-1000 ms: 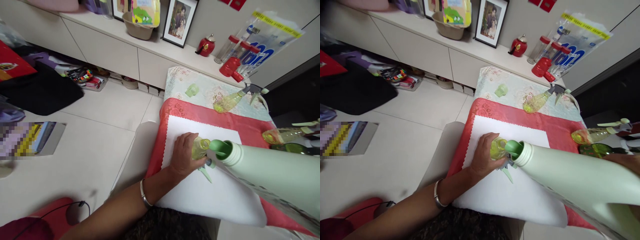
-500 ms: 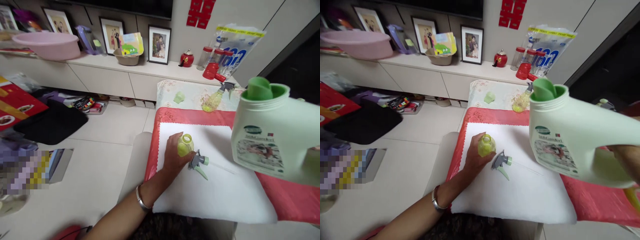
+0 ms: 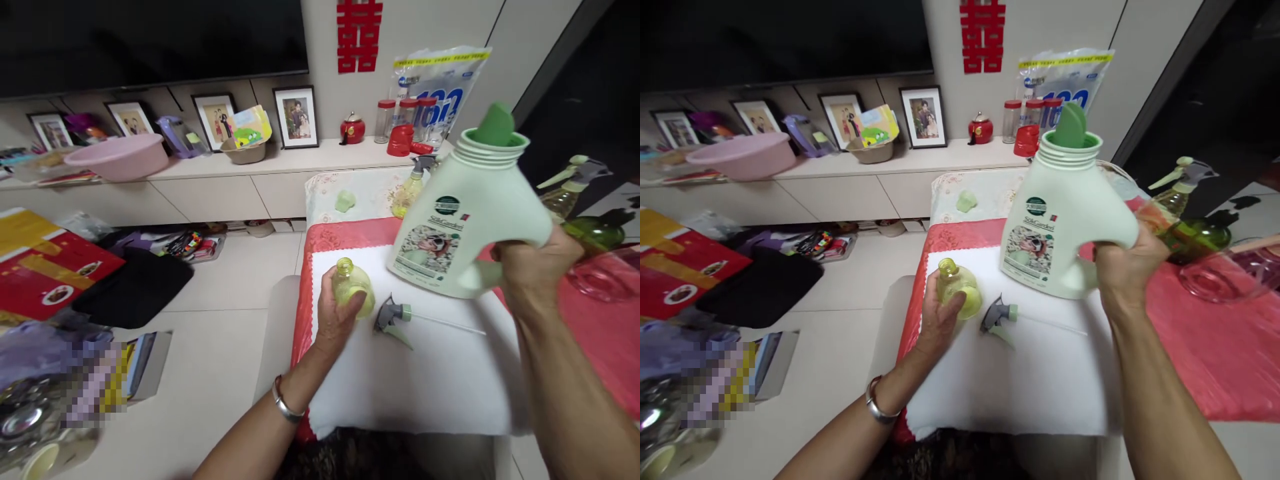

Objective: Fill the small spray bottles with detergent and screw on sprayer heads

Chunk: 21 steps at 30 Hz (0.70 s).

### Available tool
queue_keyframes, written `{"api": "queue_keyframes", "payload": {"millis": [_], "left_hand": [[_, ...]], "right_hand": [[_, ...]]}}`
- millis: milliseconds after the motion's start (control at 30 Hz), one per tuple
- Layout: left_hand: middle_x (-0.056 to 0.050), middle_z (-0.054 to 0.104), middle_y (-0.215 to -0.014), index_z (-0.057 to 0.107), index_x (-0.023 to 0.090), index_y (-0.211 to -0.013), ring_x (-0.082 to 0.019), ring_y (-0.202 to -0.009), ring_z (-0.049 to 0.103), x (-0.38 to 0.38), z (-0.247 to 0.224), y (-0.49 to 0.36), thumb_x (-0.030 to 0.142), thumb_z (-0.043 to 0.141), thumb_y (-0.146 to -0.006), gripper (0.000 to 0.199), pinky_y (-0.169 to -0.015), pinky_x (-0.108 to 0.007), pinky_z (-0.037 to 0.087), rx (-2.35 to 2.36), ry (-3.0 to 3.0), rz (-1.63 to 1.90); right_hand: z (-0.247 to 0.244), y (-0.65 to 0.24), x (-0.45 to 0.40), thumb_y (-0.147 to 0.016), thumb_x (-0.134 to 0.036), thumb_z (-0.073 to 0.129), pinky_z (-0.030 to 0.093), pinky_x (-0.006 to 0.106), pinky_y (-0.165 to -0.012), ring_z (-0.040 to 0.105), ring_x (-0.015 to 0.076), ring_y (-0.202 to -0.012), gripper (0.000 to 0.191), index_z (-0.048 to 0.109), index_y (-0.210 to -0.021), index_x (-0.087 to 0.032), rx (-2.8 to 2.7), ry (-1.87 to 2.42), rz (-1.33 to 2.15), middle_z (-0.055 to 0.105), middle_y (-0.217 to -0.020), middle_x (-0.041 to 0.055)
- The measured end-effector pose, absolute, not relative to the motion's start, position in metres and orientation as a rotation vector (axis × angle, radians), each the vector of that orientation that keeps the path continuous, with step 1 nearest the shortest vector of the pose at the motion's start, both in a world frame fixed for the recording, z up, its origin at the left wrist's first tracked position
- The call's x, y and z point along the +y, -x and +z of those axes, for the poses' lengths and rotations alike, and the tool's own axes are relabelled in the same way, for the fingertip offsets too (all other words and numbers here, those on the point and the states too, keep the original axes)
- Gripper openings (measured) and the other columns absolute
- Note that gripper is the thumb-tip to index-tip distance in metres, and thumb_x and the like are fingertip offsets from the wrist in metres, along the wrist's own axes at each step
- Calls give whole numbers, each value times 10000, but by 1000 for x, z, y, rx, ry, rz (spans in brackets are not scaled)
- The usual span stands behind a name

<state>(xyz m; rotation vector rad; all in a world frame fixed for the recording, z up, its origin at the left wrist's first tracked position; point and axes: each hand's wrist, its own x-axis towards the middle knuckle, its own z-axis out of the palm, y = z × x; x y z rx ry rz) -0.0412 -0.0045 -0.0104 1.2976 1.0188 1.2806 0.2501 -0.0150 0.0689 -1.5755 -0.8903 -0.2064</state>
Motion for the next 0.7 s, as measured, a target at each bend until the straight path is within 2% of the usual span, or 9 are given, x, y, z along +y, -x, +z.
{"api": "queue_keyframes", "payload": {"millis": [167, 433, 700], "left_hand": [[-81, 633, -1113, 518, 205, -1253, -233, -949, 639, -5, -7, 40, 637, 733, -745, 701, -844, -361, 524, 947, -1232, 1281], [-96, 659, -1108, 562, 185, -1206, -254, -980, 649, -4, -3, 41, 650, 686, -783, 640, -877, -383, 523, 982, -1295, 1327], [-86, 670, -1093, 554, 197, -1201, -263, -982, 660, -5, -2, 40, 650, 681, -781, 630, -873, -396, 531, 976, -1272, 1335]], "right_hand": [[51, -246, -15, -627, -393, 551, 367, 178, -543, 428, 87, -601, 322, 586, -749, -98, -872, 1540, -131, 484, -663, 18], [46, -246, -15, -648, -365, 618, 370, 178, -577, 420, 80, -599, 304, 621, -762, -82, -887, 1495, -110, 492, -653, 12], [35, -250, -15, -694, -337, 676, 376, 168, -622, 482, 86, -685, 343, 679, -900, -64, -890, 1468, -132, 576, -778, 26]]}}
